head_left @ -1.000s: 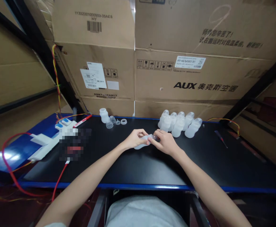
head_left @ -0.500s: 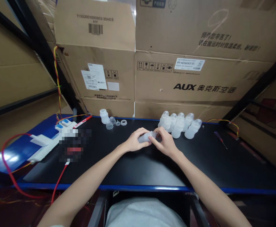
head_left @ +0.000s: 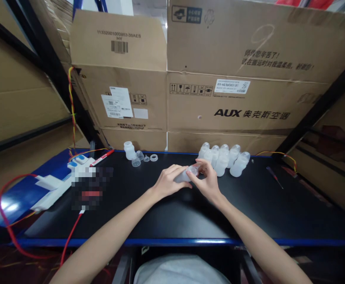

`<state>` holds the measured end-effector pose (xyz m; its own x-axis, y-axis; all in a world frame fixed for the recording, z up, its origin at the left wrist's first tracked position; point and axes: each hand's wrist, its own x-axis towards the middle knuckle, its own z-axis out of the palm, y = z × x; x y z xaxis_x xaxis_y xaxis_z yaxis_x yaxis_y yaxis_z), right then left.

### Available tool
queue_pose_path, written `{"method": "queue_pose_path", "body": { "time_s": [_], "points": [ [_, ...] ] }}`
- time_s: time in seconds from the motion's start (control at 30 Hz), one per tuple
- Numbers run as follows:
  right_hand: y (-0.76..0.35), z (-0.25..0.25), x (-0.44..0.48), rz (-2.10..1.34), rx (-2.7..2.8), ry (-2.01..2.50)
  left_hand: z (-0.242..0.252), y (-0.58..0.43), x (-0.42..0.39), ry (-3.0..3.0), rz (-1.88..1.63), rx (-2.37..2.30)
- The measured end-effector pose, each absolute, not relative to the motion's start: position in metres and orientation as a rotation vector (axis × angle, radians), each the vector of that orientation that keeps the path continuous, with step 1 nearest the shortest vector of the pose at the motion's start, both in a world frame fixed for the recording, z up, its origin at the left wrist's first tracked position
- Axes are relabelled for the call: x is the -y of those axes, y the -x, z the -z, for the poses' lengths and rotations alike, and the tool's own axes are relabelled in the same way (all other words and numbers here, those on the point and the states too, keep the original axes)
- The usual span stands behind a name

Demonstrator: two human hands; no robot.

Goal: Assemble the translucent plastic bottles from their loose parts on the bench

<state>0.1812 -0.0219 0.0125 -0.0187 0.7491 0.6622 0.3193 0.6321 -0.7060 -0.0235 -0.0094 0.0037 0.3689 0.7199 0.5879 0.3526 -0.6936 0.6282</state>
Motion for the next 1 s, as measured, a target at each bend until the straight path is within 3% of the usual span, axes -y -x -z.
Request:
{"method": "queue_pose_path", "body": {
  "time_s": [0.13, 0.33, 0.43, 0.53, 0.77, 0.87, 1.0],
  "points": [
    [-0.183, -0.014, 0.024, -0.372, 1.641, 0.874, -0.011, 0.052, -0.011, -2.465, -1.128, -1.061],
    [-0.195, -0.024, 0.022, -0.248, 1.682, 0.9, -0.025, 0.12, -0.045, -2.27, -1.112, -2.118],
    [-0.199, -0.029, 0.022, -0.216, 1.712, 0.893, -0.033, 0.151, -0.053, -2.01, -0.798, -2.467],
    [-0.202, -0.032, 0.023, -0.209, 1.746, 0.912, -0.038, 0.172, -0.055, -1.869, -0.53, -2.6],
    [-0.208, -0.025, 0.018, -0.285, 1.929, 0.863, -0.038, 0.183, -0.054, -1.852, -0.369, -2.559],
    [-0.207, -0.017, 0.015, -0.397, 1.939, 0.84, -0.044, 0.174, -0.051, -1.879, -0.577, -2.487],
    [-0.201, -0.001, 0.008, -0.579, 1.896, 0.97, -0.05, 0.143, -0.046, -1.812, -1.438, -1.884]
  ]
}}
